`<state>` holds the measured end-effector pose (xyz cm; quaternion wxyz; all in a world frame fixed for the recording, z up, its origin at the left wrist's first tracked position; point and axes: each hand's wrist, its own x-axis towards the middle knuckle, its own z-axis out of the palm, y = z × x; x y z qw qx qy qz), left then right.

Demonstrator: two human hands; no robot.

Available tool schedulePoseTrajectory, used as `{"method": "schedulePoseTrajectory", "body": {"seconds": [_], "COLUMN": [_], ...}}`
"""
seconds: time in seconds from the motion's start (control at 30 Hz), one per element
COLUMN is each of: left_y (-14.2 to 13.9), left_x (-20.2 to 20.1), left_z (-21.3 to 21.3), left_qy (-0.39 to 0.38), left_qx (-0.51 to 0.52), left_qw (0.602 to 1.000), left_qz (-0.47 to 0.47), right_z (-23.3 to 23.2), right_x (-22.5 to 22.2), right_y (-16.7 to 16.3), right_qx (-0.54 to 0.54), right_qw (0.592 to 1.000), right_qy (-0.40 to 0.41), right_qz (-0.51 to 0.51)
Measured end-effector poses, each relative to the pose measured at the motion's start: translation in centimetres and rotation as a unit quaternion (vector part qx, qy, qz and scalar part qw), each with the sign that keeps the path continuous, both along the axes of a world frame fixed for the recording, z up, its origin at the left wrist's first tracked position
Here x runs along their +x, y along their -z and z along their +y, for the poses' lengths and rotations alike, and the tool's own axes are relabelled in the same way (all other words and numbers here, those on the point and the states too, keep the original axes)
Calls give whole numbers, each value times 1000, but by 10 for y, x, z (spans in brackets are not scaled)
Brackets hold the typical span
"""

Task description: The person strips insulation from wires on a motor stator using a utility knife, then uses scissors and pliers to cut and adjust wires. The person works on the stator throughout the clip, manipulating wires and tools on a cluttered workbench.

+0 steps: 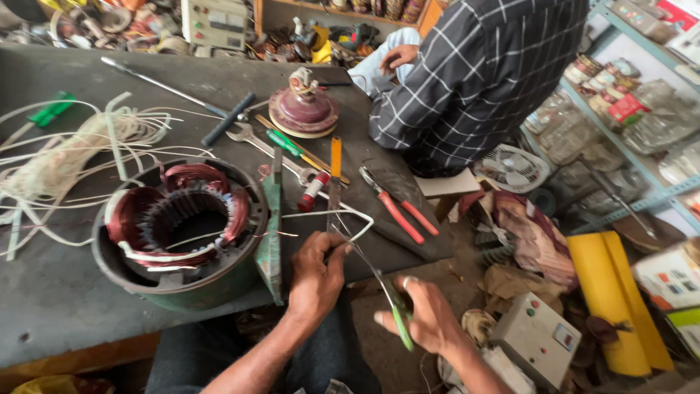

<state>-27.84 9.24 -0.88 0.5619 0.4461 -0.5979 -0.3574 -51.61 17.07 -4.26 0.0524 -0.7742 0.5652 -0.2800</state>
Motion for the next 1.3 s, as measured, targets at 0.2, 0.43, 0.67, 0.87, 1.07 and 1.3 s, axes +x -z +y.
{"method": "schedulePoseTrajectory", "body": {"seconds": [0.2,0.43,0.67,0.87,1.07,1.3], "left_y": [11,17,4,-2,-4,-7], "left_x": [10,4,9,46,69,95], "left_z": [-4,-9,49,90,98,100], "left_qy": [-28,43,129,154,151,138], "left_qx": [-42,87,117,63,-48,-79], "left_qw": [999,982,980,980,984,978], "left_qz": [-6,162,92,111,79,134], "right_z": [-37,-34,-110,-95,-85,-65], "right_x": [35,58,70,91,130,142], "right_y": [-60,-98,-143,-130,-66,-67], "right_qx": [153,163,200,19,-93,12], "right_qw": [988,981,946,995,993,981], "right_qy": [34,108,182,81,-50,67], "right_qz": [8,-8,176,50,-53,-181]}}
